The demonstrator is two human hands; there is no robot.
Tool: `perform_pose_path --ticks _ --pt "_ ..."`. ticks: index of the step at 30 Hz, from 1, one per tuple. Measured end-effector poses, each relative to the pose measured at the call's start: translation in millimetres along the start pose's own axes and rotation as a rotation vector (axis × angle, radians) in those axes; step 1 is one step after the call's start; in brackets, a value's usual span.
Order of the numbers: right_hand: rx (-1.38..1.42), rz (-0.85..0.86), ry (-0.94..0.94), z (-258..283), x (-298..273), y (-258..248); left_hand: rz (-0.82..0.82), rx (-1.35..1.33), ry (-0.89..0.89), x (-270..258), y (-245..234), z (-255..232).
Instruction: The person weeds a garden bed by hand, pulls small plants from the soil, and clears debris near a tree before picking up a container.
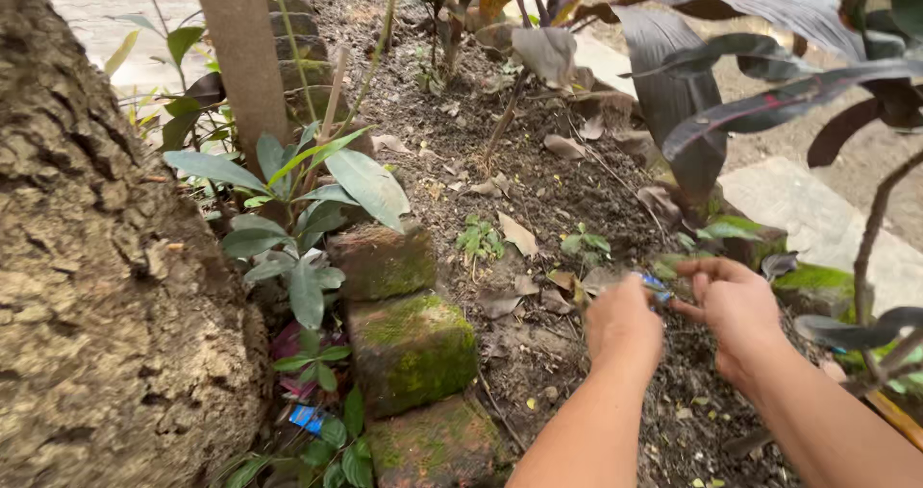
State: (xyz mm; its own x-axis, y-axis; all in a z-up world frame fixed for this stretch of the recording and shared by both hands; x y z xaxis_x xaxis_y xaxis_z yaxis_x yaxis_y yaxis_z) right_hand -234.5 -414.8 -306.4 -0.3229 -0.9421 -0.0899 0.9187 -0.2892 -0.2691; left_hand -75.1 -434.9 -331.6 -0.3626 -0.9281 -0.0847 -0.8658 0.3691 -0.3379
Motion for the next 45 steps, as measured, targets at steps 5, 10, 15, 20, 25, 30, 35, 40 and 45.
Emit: perform_pose_path --ticks 5,10,15,20,25,30,35,40,45 --pt "-0.141 0.021 0.12 -10 24 -3 -0.332 0.022 0.024 -28 -74 -12" --pt "-0.263 0.066 0.247 -27 57 2 -0.352 0.037 -0.063 -33 -105 2" --pt "-0.091 0.103 0.153 -59 90 -6 -0.357 0.02 -0.089 -29 -104 19" --pt "0.038 0.05 0.115 -106 85 -25 -0.354 -0.001 -0.02 -16 -77 18" --pt "0.084 -0.031 0.033 -111 79 -37 -0.313 -0.053 0.084 -14 -53 17" --pt "0.184 0.043 0.103 -32 22 23 -0.024 -0.316 -0.04 -11 -29 9" --pt "0.062 0.238 0.014 14 2 72 0.002 -0.645 -0.275 -29 -45 16" --pt "0.081 0.163 0.052 -13 28 78 -0.582 -0.271 -0.298 -40 -130 30" --pt "-0.18 0.219 0.122 -29 49 104 -0.599 -0.307 -0.243 -39 -157 41"
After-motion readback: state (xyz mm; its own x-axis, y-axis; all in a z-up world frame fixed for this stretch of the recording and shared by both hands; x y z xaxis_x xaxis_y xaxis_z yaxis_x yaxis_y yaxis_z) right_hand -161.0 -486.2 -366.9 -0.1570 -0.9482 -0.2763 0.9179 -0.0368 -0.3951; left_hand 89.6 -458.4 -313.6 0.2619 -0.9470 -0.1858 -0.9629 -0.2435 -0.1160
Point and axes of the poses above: each hand's wrist, its own x-axis towards the middle knuckle, its own y-axis out of the palm, z = x × y, the point moved 9 cm from there along x, towards the middle knuckle, and after that the axes turned 11 degrees about z, right-handed, at the moved point
